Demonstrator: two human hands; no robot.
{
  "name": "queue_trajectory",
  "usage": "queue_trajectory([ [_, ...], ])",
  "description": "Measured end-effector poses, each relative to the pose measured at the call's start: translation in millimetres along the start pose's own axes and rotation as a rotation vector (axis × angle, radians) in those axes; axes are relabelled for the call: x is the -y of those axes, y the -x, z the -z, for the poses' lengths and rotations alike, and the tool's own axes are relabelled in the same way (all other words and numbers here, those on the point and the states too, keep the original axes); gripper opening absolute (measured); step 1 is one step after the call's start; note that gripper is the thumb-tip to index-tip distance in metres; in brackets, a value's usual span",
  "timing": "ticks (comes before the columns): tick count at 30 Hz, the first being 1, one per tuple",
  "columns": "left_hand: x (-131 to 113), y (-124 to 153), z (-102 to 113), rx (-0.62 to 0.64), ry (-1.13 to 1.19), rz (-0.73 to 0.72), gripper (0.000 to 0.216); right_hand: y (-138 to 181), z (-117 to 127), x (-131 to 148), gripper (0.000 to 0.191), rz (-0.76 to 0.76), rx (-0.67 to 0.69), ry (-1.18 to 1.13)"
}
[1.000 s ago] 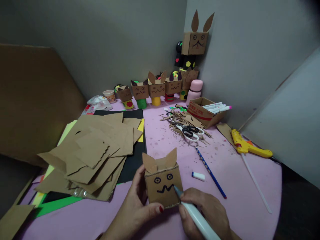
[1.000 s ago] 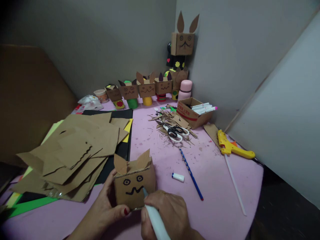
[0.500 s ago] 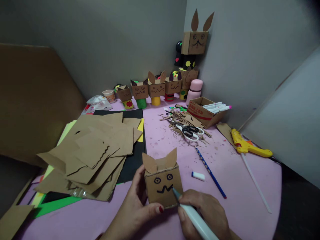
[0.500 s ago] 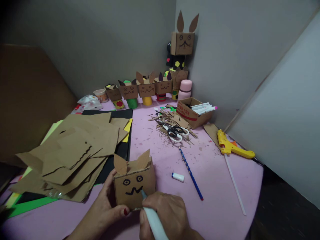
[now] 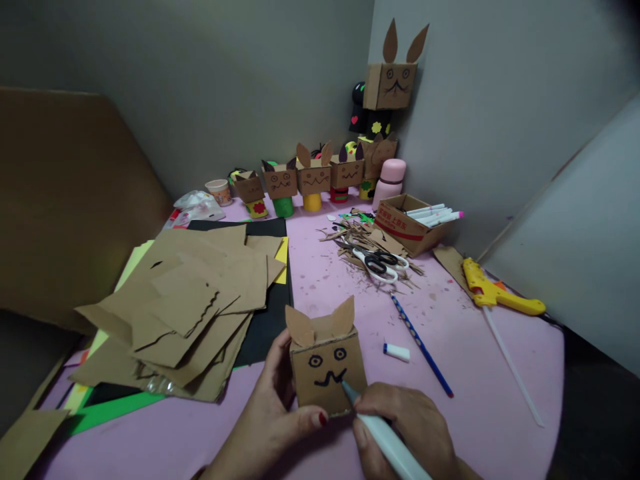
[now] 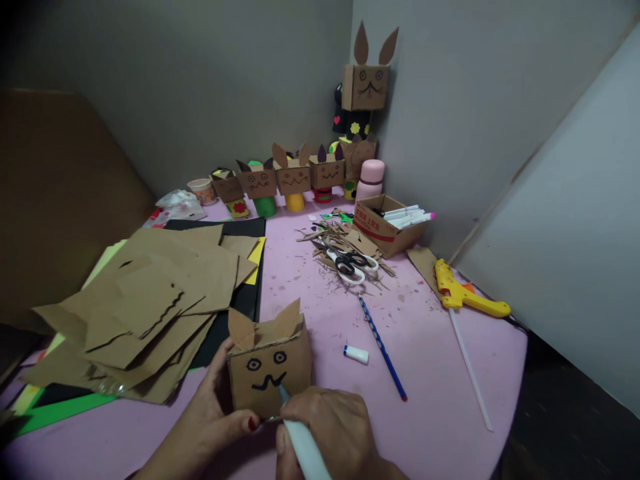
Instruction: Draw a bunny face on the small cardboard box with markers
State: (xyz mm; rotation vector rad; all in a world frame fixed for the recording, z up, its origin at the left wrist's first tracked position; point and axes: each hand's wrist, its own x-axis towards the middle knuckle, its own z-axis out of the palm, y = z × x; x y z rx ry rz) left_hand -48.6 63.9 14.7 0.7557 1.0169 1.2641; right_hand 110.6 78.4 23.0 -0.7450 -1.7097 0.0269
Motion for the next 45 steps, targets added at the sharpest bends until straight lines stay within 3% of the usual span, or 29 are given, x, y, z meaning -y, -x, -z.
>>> queue_trajectory([
  [12,3,-1,6,0.056,-0.075,-0.037,0.104,1,2,2,0.014,0.01,0.007,0.007],
  [24,10,-6,13,0.184,-0.094,-0.104,0.09,0,1,0,0.013,0.046,0.014,-0.018],
  [45,10,-4,15,0.132,-0.089,-0.08,0.094,0,1,0,0.015,0.009,0.028,-0.006],
])
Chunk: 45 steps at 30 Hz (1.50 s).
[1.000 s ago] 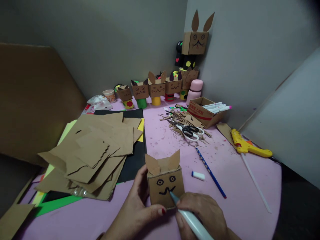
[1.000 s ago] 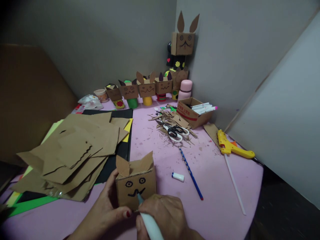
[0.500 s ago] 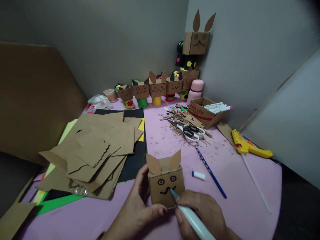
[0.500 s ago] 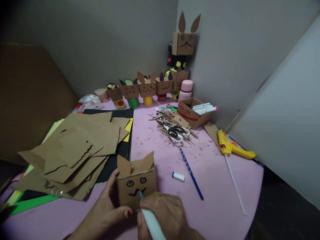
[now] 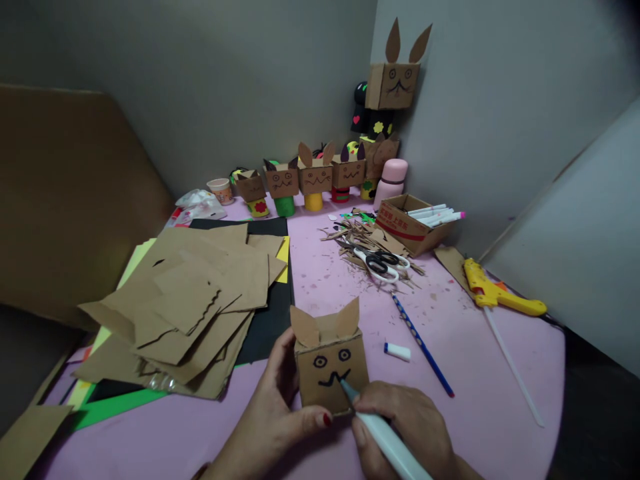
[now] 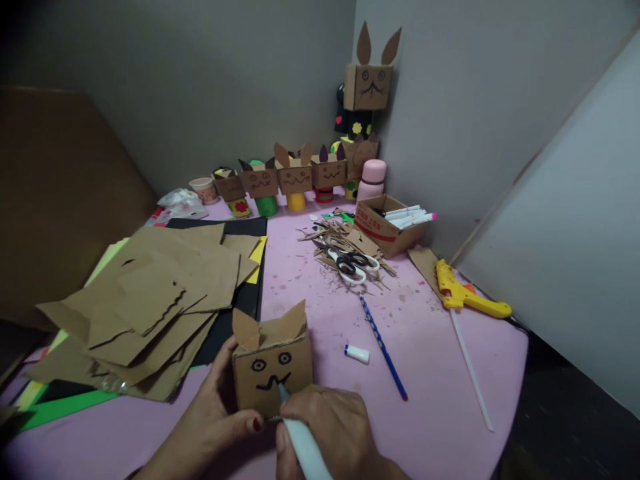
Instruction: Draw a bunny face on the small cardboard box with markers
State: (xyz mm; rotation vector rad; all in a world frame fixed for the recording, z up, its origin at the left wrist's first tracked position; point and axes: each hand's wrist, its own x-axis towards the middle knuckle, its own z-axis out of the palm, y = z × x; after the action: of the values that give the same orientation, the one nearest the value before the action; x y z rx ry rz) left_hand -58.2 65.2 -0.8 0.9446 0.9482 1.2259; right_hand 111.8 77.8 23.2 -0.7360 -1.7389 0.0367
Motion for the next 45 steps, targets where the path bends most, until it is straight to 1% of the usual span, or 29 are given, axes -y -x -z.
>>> queue_trajectory([
  [3,-2,0,-2,-0.022,0.007,0.007,0.098,0,0,0,0.016,0.004,-0.007,0.0],
  [5,-2,-1,-2,-0.014,0.002,0.007,0.101,0,0,0,0.016,0.01,-0.008,0.005],
  [10,-2,-1,-1,0.011,-0.018,0.001,0.097,0,0,-1,0.013,0.038,-0.02,-0.015],
  [14,0,-1,-1,0.001,-0.019,0.01,0.095,2,-2,-2,0.014,0.028,-0.013,0.007],
  [17,-1,0,-2,-0.014,-0.028,0.023,0.098,3,-3,-1,0.014,0.013,-0.028,0.024],
  [23,-2,0,-3,0.001,-0.03,0.034,0.1,-2,0,0,0.013,0.02,0.003,0.018],
  [28,-2,0,-3,0.003,-0.027,0.037,0.106,-1,2,-1,0.014,0.014,0.014,0.006],
  [36,-2,-1,-3,0.021,-0.009,0.013,0.098,-3,0,2,0.014,0.001,-0.007,0.023],
  [39,-3,-1,-2,0.005,-0.011,0.021,0.099,-5,0,2,0.013,0.025,-0.014,0.032],
  [45,-10,1,-11,-0.096,-0.016,0.069,0.102,1,-1,2,0.016,-0.006,-0.014,0.026],
])
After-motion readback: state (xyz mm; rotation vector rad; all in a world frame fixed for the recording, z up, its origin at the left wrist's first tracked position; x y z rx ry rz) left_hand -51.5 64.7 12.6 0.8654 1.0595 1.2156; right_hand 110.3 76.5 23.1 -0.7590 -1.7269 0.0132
